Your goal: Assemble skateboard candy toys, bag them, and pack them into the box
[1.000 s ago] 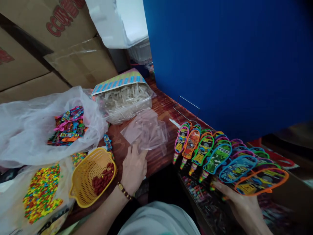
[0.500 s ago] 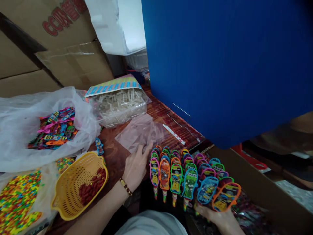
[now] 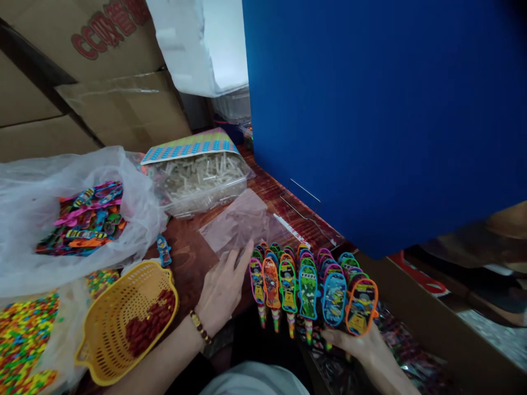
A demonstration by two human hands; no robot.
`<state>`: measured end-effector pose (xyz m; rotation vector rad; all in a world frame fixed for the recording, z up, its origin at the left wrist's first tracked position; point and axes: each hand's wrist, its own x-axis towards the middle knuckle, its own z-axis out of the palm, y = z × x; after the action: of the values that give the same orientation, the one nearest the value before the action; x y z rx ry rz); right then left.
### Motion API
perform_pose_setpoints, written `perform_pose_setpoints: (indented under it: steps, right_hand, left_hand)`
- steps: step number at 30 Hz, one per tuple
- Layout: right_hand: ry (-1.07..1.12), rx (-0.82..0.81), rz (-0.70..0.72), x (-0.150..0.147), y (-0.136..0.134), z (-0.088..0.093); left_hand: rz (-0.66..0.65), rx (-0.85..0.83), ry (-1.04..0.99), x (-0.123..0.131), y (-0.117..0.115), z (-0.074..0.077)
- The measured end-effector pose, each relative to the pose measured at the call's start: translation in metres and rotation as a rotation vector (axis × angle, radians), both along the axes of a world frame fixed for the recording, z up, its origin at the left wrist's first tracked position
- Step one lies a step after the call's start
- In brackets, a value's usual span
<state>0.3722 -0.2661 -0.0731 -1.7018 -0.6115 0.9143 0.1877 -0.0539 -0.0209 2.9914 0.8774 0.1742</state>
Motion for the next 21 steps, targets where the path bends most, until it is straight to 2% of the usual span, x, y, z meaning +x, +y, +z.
perform_pose_setpoints:
  steps: [6, 12, 17, 19, 21]
  right_hand:
    - [0.043, 0.023, -0.064, -0.003, 0.013, 0.033]
    - [0.207, 0.118, -0.155, -0.008, 0.025, 0.046]
    - [0.34, 0.126, -0.133, -0.006, 0.03, 0.052]
    - [0.367, 0.131, -0.134, -0.006, 0.031, 0.051]
    - [0.396, 0.118, -0.133, -0.005, 0.032, 0.049]
  left_hand:
    - [-0.043, 0.067, -0.015, -0.003, 0.001, 0.0]
    - [-0.187, 0.183, -0.016, -0.001, -0.003, -0.004]
    - [-0.319, 0.174, -0.045, -0.009, -0.01, -0.025]
    - [-0.296, 0.163, -0.108, -0.013, -0.014, -0.038]
    - [-0.198, 0.162, -0.206, -0.016, -0.019, -0.048]
